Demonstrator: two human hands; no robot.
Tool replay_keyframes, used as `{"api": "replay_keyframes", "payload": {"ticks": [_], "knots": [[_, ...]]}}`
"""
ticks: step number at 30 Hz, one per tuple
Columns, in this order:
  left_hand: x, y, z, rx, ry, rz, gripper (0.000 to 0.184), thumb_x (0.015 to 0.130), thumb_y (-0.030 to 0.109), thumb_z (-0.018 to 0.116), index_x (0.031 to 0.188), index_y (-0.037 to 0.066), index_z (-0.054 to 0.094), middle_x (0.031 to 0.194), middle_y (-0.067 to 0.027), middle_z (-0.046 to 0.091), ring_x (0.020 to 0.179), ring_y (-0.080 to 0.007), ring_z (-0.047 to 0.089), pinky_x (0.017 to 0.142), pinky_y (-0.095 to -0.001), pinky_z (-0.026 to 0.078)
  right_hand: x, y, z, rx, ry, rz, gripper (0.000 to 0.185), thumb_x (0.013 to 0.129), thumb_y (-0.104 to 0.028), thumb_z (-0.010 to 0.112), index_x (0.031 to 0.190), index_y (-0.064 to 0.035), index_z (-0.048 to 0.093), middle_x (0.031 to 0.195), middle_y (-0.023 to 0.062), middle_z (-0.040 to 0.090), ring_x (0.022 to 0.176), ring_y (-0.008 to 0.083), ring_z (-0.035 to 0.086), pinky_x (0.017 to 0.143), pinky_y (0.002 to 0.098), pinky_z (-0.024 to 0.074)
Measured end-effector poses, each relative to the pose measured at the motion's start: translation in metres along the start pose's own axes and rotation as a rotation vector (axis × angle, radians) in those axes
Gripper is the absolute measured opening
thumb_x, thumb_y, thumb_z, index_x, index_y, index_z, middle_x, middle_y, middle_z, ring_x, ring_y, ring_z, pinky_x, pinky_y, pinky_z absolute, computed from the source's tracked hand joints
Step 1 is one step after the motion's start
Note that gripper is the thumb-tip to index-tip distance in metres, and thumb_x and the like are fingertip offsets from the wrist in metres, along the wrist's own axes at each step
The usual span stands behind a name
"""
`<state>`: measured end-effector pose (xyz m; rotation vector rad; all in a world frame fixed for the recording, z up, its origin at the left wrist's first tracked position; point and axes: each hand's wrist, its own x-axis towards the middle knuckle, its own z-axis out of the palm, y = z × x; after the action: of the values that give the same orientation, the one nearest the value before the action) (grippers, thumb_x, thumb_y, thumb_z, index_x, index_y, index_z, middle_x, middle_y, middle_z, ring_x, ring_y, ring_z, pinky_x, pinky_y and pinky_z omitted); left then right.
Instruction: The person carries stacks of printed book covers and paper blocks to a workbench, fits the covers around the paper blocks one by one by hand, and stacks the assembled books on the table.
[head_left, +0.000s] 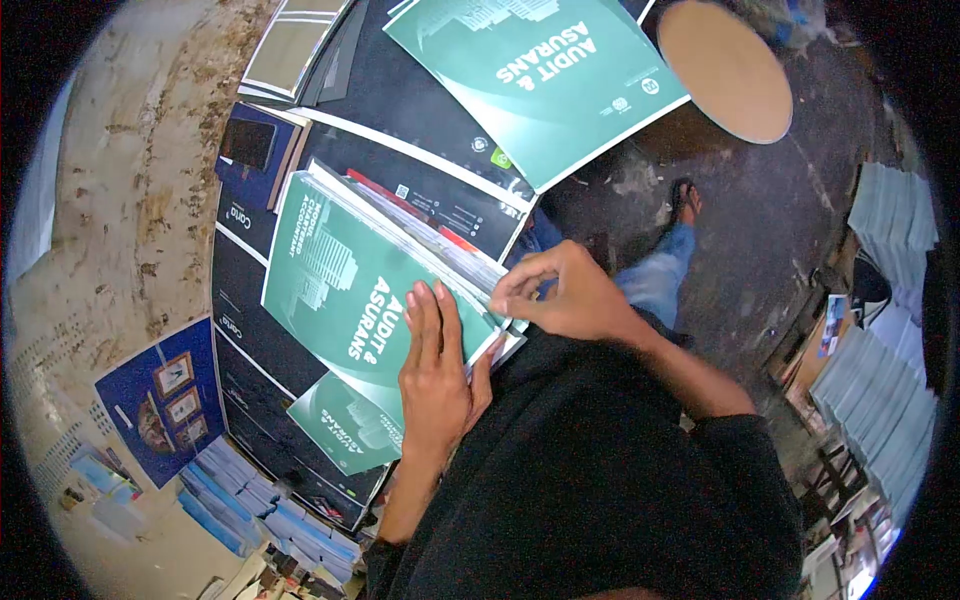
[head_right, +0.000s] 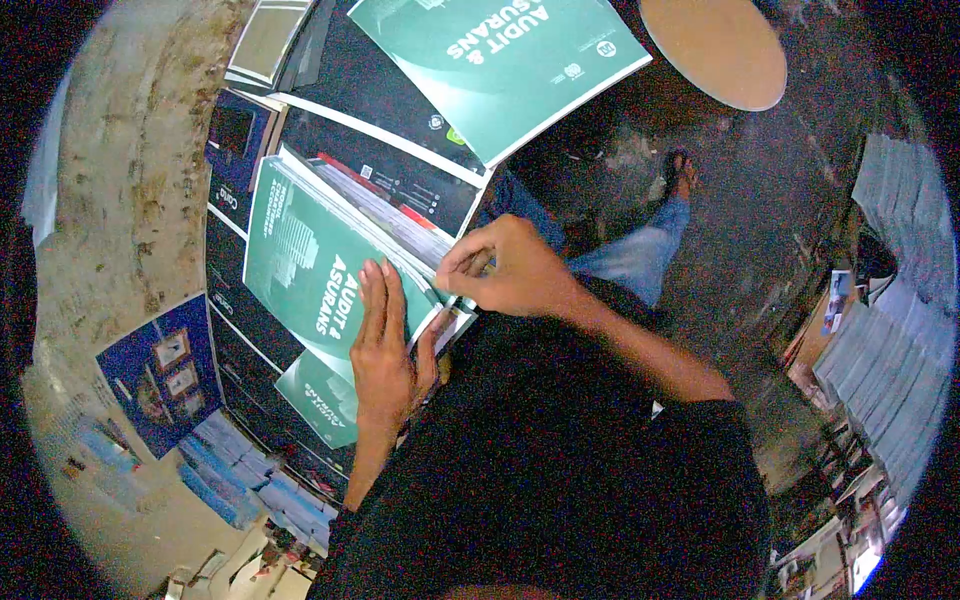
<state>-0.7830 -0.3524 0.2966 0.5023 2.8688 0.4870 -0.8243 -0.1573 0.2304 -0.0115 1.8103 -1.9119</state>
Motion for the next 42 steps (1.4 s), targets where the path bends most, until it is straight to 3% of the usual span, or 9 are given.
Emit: {"api": "replay_keyframes", "payload": {"ticks": [3,9,12,16,19,22,26,35,42], "knots": [[-0.002,-0.006,-0.002,-0.021,-0.007,0.011,0.073,0.088,0.016,0.065,0.145,-0.011,0.030,0.148,-0.0371,0.029,0.135,-0.0543,0.034,0.111,-0.0529,0.034,-0.001,-0.005,0.003,-0.076,-0.089,0.010,0.028,0.080,-0.023,0.078,0.101,-0.0047,0.074,0.092,0.0082,0.073,0.080,0.0157,0.066,0.071,0.0328,0.0509],[-0.012,-0.018,-0.019,-0.074,-0.012,0.054,0.064,0.093,0.019,0.059,0.146,-0.008,0.034,0.152,-0.0299,0.031,0.137,-0.0472,0.036,0.111,-0.0509,0.035,-0.002,-0.018,0.029,-1.018,0.126,-1.146,0.045,0.084,-0.021,0.054,0.126,-0.0043,0.057,0.117,0.0130,0.063,0.118,0.0263,0.057,0.100,0.0413,0.0455],[-0.036,-0.057,-0.047,-0.481,0.285,-0.214,0.058,0.101,0.031,0.041,0.147,-0.004,0.035,0.152,-0.0242,0.035,0.141,-0.0377,0.036,0.115,-0.0449,0.030,0.003,-0.016,0.046,-1.085,-0.091,-1.287,0.041,0.085,-0.015,0.056,0.124,-0.0023,0.060,0.123,0.0136,0.062,0.116,0.0263,0.060,0.101,0.0431,0.0456],[-0.069,-0.110,-0.026,-0.871,1.063,-0.465,0.053,0.104,0.032,0.032,0.144,0.000,0.042,0.147,-0.0227,0.044,0.140,-0.0307,0.039,0.117,-0.0399,0.026,0.000,-0.018,0.087,-1.210,-0.147,-1.236,0.045,0.087,-0.022,0.055,0.127,-0.0020,0.057,0.128,0.0211,0.059,0.124,0.0329,0.054,0.107,0.0503,0.0399],[-0.096,-0.131,-0.006,-1.351,1.139,-0.764,0.050,0.104,0.030,0.031,0.143,0.001,0.044,0.145,-0.0221,0.046,0.139,-0.0290,0.039,0.116,-0.0385,0.029,0.000,-0.010,0.099,-1.224,-0.083,-1.114,0.046,0.087,-0.023,0.054,0.128,-0.0014,0.056,0.134,0.0257,0.054,0.130,0.0408,0.048,0.109,0.0605,0.0327],[-0.128,-0.175,0.037,-1.333,0.899,-0.885,0.053,0.101,0.033,0.038,0.143,0.001,0.043,0.145,-0.0219,0.046,0.141,-0.0298,0.037,0.118,-0.0388,0.026,0.002,-0.020,0.097,-1.167,-0.020,-1.042,0.047,0.087,-0.021,0.053,0.129,-0.0012,0.056,0.137,0.0270,0.051,0.132,0.0432,0.046,0.110,0.0618,0.0312],[-0.108,-0.132,0.084,-0.057,0.184,-0.651,0.065,0.093,0.034,0.051,0.146,-0.001,0.037,0.153,-0.0248,0.032,0.145,-0.0434,0.021,0.116,-0.0582,0.011,0.001,-0.024,0.082,-0.989,0.165,-1.050,0.052,0.080,-0.012,0.062,0.131,-0.0019,0.056,0.134,0.0210,0.058,0.122,0.0373,0.058,0.103,0.0489,0.0438],[-0.051,-0.050,0.029,0.127,0.308,-0.627,0.068,0.100,0.036,0.045,0.155,0.006,0.019,0.160,-0.0238,0.011,0.148,-0.0437,0.009,0.114,-0.0647,0.010,0.034,0.028,0.029,-0.609,0.634,-0.977,0.036,0.083,-0.014,0.070,0.113,0.0065,0.067,0.108,0.0164,0.072,0.080,0.0192,0.074,0.060,0.0288,0.0560],[-0.052,-0.051,0.028,0.140,0.330,-0.618,0.069,0.100,0.039,0.044,0.155,0.005,0.020,0.161,-0.0232,0.011,0.148,-0.0423,0.009,0.113,-0.0647,0.014,0.044,-0.033,-0.026,-0.649,1.021,-0.855,0.021,0.080,-0.008,0.081,0.093,0.0055,0.074,0.085,0.0082,0.074,0.071,0.0125,0.065,0.066,0.0288,0.0498]]}}
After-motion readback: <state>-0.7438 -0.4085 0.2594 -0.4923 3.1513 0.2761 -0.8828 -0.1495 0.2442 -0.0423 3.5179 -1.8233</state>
